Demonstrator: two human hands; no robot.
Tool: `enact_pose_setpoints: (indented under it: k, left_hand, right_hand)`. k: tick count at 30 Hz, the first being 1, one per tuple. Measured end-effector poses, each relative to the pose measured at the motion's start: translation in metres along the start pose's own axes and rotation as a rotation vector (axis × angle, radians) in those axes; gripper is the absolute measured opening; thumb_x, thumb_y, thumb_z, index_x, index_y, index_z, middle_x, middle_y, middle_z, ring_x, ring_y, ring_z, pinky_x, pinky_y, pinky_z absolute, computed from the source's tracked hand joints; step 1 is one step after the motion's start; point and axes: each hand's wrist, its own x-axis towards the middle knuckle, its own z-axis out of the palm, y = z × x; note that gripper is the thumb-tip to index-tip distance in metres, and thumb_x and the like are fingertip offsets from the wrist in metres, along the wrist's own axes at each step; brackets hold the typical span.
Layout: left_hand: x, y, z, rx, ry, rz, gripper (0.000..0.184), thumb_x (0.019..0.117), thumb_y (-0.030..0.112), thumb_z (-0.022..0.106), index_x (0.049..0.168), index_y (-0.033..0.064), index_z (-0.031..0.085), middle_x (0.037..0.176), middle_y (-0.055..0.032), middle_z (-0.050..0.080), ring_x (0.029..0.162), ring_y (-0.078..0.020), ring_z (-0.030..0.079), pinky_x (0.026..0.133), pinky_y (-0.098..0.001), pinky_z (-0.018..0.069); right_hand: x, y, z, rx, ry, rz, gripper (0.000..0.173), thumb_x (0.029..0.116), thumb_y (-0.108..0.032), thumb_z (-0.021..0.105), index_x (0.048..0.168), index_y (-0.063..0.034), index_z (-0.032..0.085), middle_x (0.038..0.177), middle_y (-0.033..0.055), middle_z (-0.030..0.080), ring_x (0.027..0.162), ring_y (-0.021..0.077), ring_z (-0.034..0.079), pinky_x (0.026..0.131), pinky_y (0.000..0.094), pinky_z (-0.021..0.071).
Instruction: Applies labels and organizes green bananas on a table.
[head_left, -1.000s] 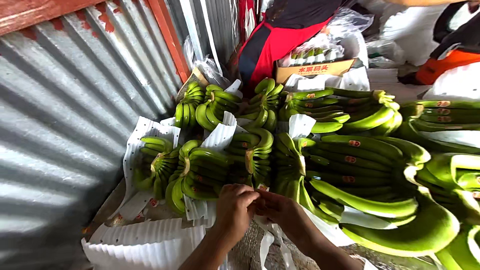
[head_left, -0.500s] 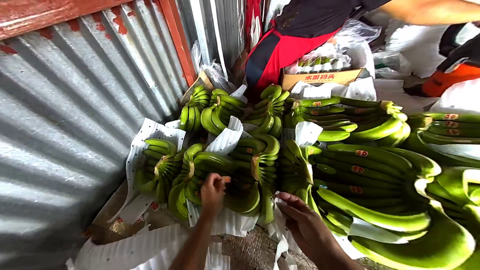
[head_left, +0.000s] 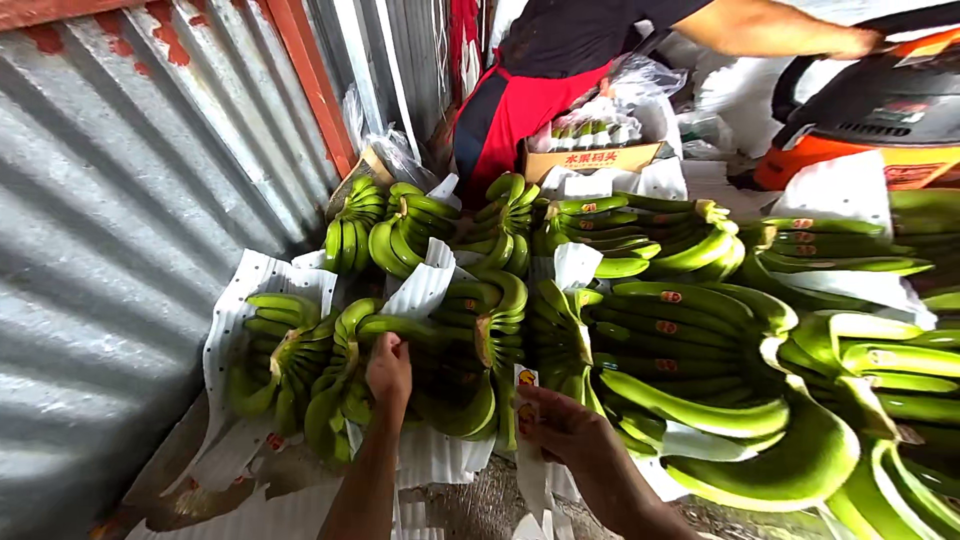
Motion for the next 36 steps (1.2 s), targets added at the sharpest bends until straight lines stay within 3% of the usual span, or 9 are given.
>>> enact_pose_setpoints:
  k: [3, 6, 13, 16, 19, 23, 30, 33, 36]
  left_hand:
    - [-0.051, 0.032, -0.015, -0.409, -0.065, 0.468, 0.013, 0.0895, 0.007, 0.072, 0.097, -0.0035, 0.074, 0.107, -0.0174, 0.07, 0.098, -0.0221, 0.069, 0.087, -0.0359, 0.0588]
    - [-0.096, 0.056, -0.021, -0.34, -0.151, 0.778, 0.013, 0.0864, 0.008, 0.076, 0.099, 0.0071, 0.081, 0.108, -0.0086, 0.075, 0.107, -0.0219, 0.07, 0.099, -0.0419, 0.0545]
    - [-0.114, 0.042, 0.0, -0.141, 0.275, 1.085, 0.013, 0.0946, 0.011, 0.063, 0.089, 0.0166, 0.073, 0.099, 0.0002, 0.073, 0.103, -0.0138, 0.068, 0.113, -0.0412, 0.0411]
    - [-0.115, 0.033, 0.009, -0.285, 0.218, 1.049, 0.013, 0.0988, 0.013, 0.06, 0.088, 0.0134, 0.068, 0.106, -0.0037, 0.072, 0.112, -0.0151, 0.066, 0.114, -0.0361, 0.0419]
    - [-0.094, 0.02, 0.008, -0.541, 0.015, 0.626, 0.016, 0.099, 0.006, 0.059, 0.1, -0.0069, 0.068, 0.105, -0.0163, 0.073, 0.102, -0.0209, 0.071, 0.094, -0.035, 0.058]
    - [-0.014, -0.008, 0.004, -0.343, -0.003, 0.025, 0.024, 0.1039, 0.007, 0.055, 0.119, -0.0103, 0.061, 0.112, -0.0243, 0.069, 0.1, -0.0333, 0.07, 0.092, -0.047, 0.0572]
    - [0.036, 0.0, 0.004, 0.005, 0.094, -0.26, 0.048, 0.0967, 0.027, 0.072, 0.132, 0.0002, 0.055, 0.119, -0.0236, 0.068, 0.109, -0.042, 0.068, 0.091, -0.0594, 0.0538]
    - [0.002, 0.03, -0.007, -0.058, 0.036, -0.032, 0.027, 0.0978, 0.016, 0.068, 0.117, -0.003, 0.065, 0.122, -0.0235, 0.065, 0.109, -0.0379, 0.067, 0.092, -0.0545, 0.0541]
    - [-0.06, 0.076, -0.017, -0.398, -0.135, 0.546, 0.015, 0.0887, 0.008, 0.073, 0.099, -0.0021, 0.075, 0.109, -0.0171, 0.071, 0.103, -0.0252, 0.069, 0.092, -0.0413, 0.0574]
  right_hand:
    - [0.002, 0.005, 0.003, -0.064, -0.033, -0.025, 0.055, 0.0857, 0.012, 0.066, 0.137, -0.0053, 0.061, 0.114, 0.0064, 0.073, 0.079, 0.0102, 0.07, 0.065, 0.0251, 0.0584]
    - [0.0, 0.007, 0.009, -0.108, -0.077, -0.06, 0.057, 0.0846, 0.009, 0.07, 0.139, -0.0041, 0.059, 0.108, 0.0043, 0.076, 0.08, 0.0092, 0.071, 0.067, 0.0253, 0.0592]
    - [-0.012, 0.0, 0.014, 0.071, -0.151, 0.128, 0.052, 0.0882, 0.001, 0.057, 0.14, -0.0025, 0.056, 0.122, 0.0093, 0.069, 0.104, 0.0172, 0.069, 0.085, 0.0363, 0.06]
    - [-0.011, 0.0, 0.012, 0.257, -0.089, 0.305, 0.039, 0.1073, -0.022, 0.043, 0.14, -0.0058, 0.055, 0.121, 0.0101, 0.067, 0.107, 0.0232, 0.068, 0.088, 0.0459, 0.0578]
    - [-0.007, 0.003, 0.008, 0.267, 0.09, 0.306, 0.044, 0.1113, -0.034, 0.035, 0.138, -0.0047, 0.055, 0.117, 0.0088, 0.068, 0.103, 0.0199, 0.068, 0.086, 0.0415, 0.0563]
    - [-0.007, 0.002, -0.002, 0.26, 0.181, 0.185, 0.039, 0.1119, -0.025, 0.036, 0.126, -0.0002, 0.063, 0.098, 0.006, 0.072, 0.088, 0.0124, 0.07, 0.083, 0.0284, 0.0572]
    - [-0.024, -0.012, -0.019, 0.115, 0.139, -0.029, 0.023, 0.0928, 0.008, 0.06, 0.114, 0.0017, 0.065, 0.096, 0.0093, 0.075, 0.083, 0.0167, 0.074, 0.075, 0.03, 0.0621]
    - [-0.032, -0.014, -0.028, 0.05, 0.174, -0.128, 0.031, 0.086, 0.014, 0.064, 0.112, -0.001, 0.058, 0.093, 0.0103, 0.075, 0.078, 0.0204, 0.075, 0.069, 0.0333, 0.0636]
    - [-0.037, -0.008, -0.043, -0.08, 0.182, -0.241, 0.029, 0.0811, 0.011, 0.071, 0.102, -0.0025, 0.056, 0.084, 0.0046, 0.073, 0.071, 0.0143, 0.073, 0.066, 0.0302, 0.0626]
